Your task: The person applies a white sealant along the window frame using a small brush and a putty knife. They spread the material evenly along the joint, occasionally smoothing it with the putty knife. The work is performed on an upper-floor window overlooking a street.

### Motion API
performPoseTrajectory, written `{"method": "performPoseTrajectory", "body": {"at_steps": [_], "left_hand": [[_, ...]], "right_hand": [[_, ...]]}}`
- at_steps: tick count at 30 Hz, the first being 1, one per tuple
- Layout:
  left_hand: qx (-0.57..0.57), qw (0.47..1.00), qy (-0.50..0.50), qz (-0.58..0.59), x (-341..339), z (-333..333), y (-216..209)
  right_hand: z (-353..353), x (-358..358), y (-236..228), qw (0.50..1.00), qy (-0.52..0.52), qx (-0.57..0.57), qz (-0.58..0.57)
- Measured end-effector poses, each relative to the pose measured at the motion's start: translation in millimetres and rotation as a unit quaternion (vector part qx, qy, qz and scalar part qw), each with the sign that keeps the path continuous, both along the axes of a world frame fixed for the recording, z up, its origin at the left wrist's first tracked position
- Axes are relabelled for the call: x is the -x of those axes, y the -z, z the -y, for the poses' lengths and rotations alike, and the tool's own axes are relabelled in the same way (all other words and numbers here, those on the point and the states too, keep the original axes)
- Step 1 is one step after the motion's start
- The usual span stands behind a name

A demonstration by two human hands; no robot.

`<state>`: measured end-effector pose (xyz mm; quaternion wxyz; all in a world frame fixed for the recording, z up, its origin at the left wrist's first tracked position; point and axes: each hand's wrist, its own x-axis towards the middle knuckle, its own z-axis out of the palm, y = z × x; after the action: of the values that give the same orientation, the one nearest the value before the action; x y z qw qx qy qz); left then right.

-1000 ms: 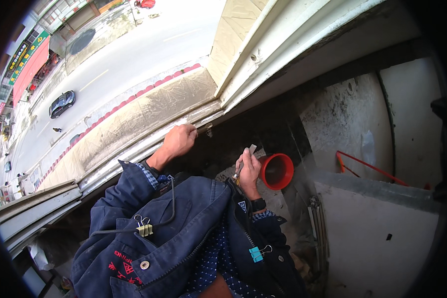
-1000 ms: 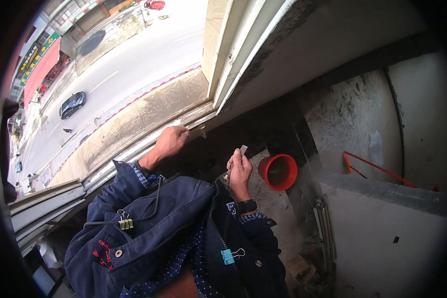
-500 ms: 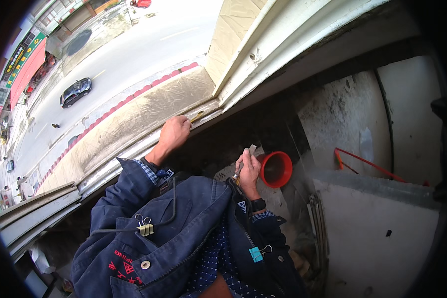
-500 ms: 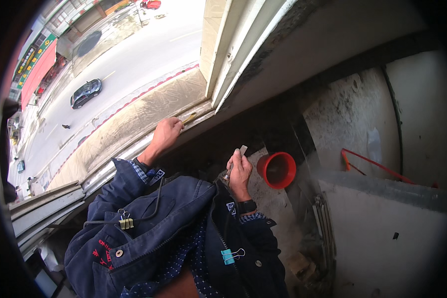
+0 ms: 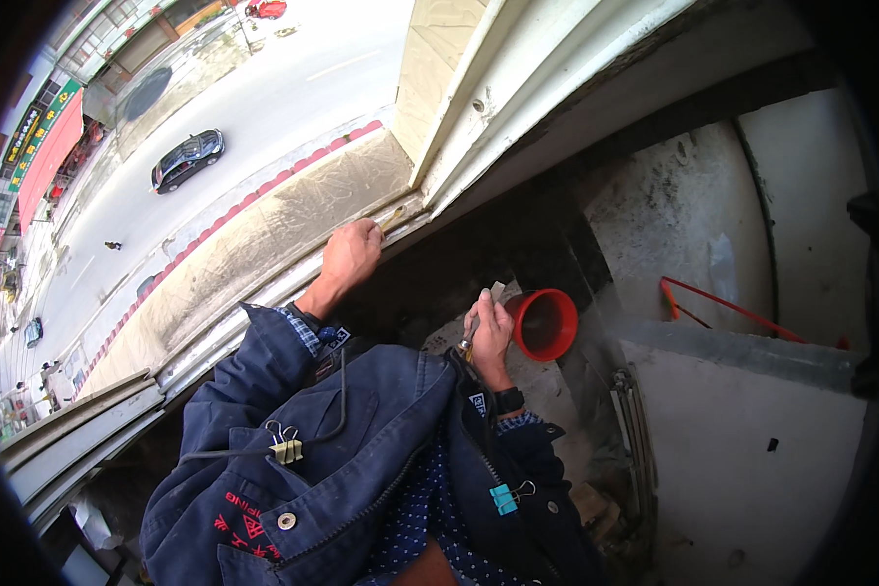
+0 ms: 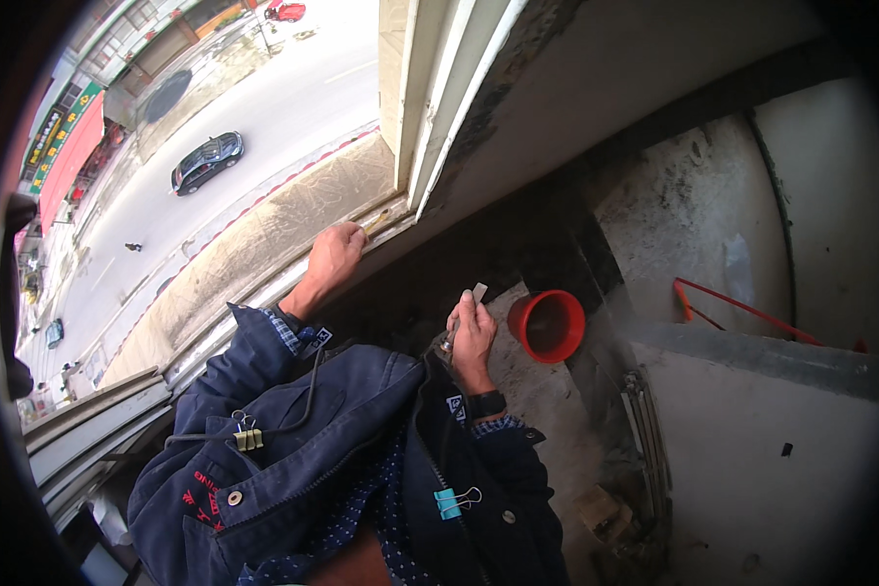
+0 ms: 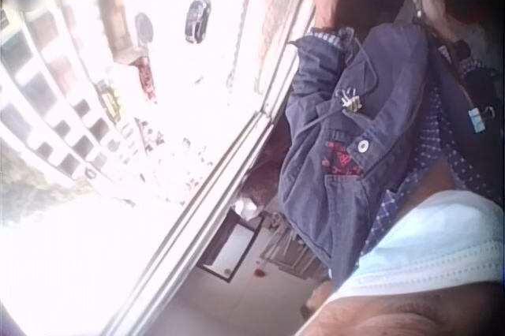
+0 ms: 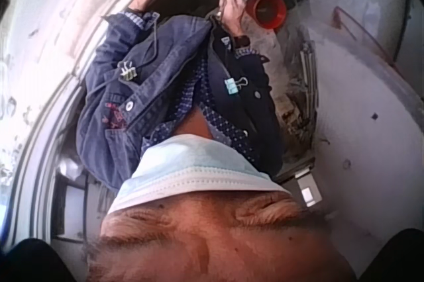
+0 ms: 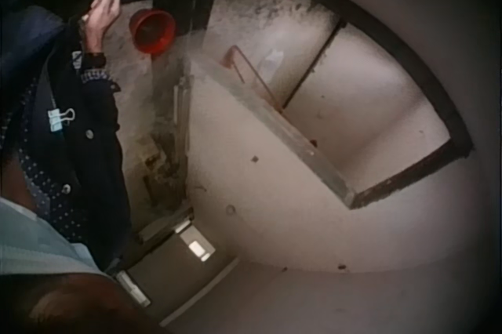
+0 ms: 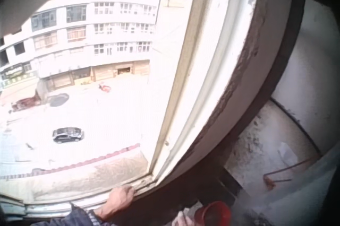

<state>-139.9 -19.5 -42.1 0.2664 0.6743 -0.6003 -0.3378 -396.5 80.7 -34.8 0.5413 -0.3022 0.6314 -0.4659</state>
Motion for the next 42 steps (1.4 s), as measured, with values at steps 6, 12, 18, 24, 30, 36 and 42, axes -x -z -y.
{"method": "performPoseTrajectory", "body": {"at_steps": [6,12,18,24,30,36,42], "left_hand": [[0.011,0.999,0.04,0.031,11.1,-6.4,-0.2],[0.021,0.999,0.01,0.032,8.8,1.2,-1.4],[0.024,0.996,0.076,0.043,15.4,-0.7,-1.1],[0.031,0.998,0.024,0.039,6.9,-1.0,-4.0],[-0.012,0.996,0.053,0.064,0.2,-8.4,-5.6],[-0.072,0.993,0.049,0.076,-6.2,-6.1,-0.4],[-0.071,0.995,0.055,0.035,23.4,26.2,14.6]], "right_hand": [[2.8,-2.4,-0.4,1.0,-0.006,0.002,0.004],[4.2,-4.5,-5.4,1.0,0.009,-0.017,0.021],[5.8,-4.7,-3.5,1.0,0.005,-0.007,0.007],[4.7,-2.0,-0.5,1.0,-0.009,-0.003,-0.004],[3.9,-3.7,-5.4,1.0,-0.007,-0.014,-0.001],[1.6,-2.0,-3.3,1.0,-0.002,-0.019,0.009],[0.0,-0.5,3.2,1.0,-0.005,-0.012,0.0]]}}
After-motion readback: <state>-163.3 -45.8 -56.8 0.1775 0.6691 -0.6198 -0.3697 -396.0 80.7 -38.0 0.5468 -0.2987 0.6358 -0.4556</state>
